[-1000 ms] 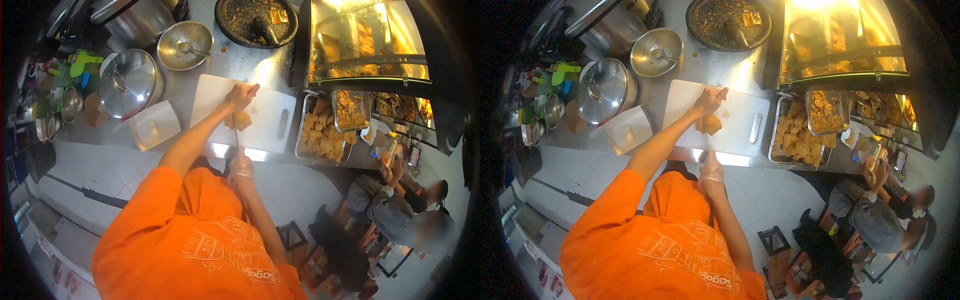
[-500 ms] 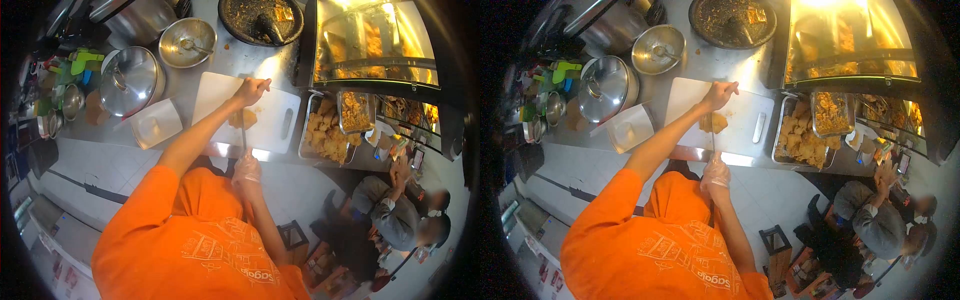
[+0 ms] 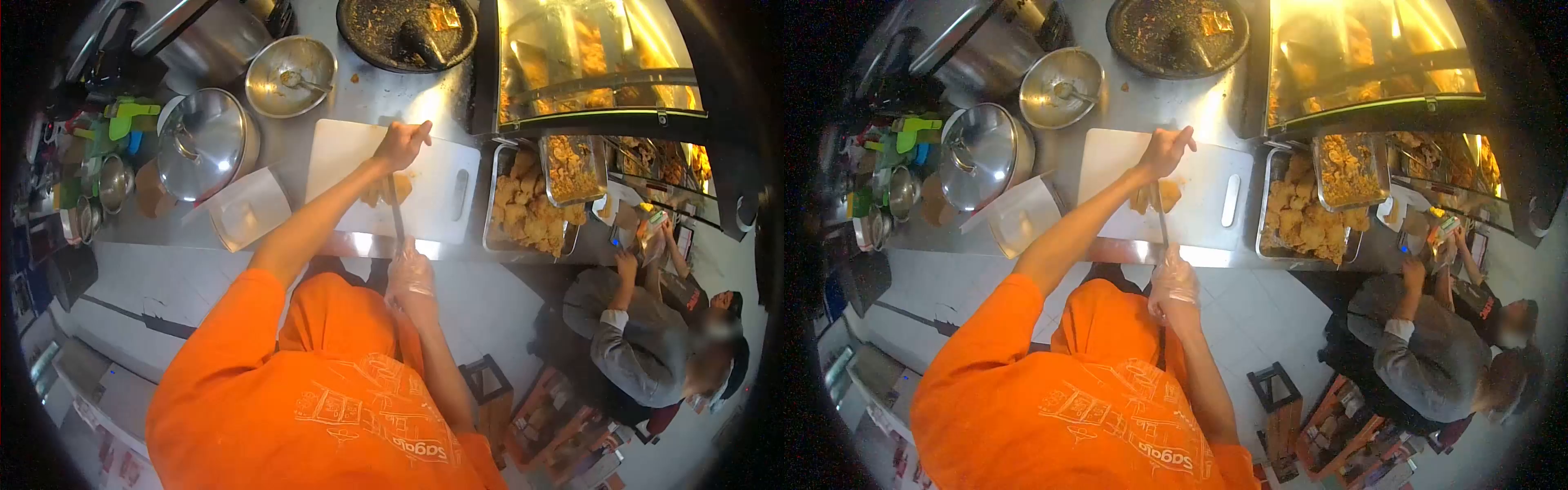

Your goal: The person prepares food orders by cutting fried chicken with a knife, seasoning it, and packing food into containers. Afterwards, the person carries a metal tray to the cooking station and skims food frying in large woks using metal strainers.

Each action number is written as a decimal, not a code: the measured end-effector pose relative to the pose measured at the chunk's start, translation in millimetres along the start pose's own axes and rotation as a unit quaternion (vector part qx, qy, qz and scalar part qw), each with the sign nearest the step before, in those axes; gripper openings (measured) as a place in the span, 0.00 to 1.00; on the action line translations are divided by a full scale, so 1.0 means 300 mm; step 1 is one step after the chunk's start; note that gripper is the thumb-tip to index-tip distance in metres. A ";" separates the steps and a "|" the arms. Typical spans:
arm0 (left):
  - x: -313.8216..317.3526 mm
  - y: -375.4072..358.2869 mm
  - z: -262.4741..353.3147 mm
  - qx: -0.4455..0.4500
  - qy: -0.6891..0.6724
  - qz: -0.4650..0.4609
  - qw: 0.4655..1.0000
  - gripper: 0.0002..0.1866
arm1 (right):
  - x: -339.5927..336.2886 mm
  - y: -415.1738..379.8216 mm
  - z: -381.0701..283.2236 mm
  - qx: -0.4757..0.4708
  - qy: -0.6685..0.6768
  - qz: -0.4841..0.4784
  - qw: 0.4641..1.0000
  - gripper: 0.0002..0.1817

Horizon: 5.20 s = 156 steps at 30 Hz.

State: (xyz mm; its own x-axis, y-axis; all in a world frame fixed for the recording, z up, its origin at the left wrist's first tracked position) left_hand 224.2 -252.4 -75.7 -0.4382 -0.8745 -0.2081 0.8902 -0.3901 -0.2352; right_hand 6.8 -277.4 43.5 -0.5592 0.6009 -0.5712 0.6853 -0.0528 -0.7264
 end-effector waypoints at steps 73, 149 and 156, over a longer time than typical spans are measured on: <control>-0.372 -1.320 -0.140 -0.186 0.010 0.515 0.837 0.20 | -0.057 0.345 0.011 -0.118 -0.037 0.258 0.958 0.53; -0.447 -1.359 -0.126 -0.219 0.268 0.386 0.855 0.22 | -0.727 0.245 1.577 -0.171 0.643 0.507 0.548 0.14; -0.407 -1.359 -0.267 -0.214 0.191 0.399 0.871 0.23 | -0.542 0.081 1.386 -0.344 0.797 0.236 0.438 0.18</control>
State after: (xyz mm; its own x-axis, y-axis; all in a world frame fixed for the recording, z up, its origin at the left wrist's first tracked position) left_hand -95.2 36.5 -30.5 0.2161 -0.6267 -0.7487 0.8380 0.5126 -0.1872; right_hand -79.7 -708.0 -40.2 0.3808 0.4752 0.7932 0.8335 -0.5478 -0.0719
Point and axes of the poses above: each hand's wrist, its own y-axis towards the middle knuckle, its own x-axis out of the palm, z = x × y, the point moved 1 cm from there along y, towards the middle knuckle, and after that the axes turned 15 degrees about -x, right-handed, at the moved point
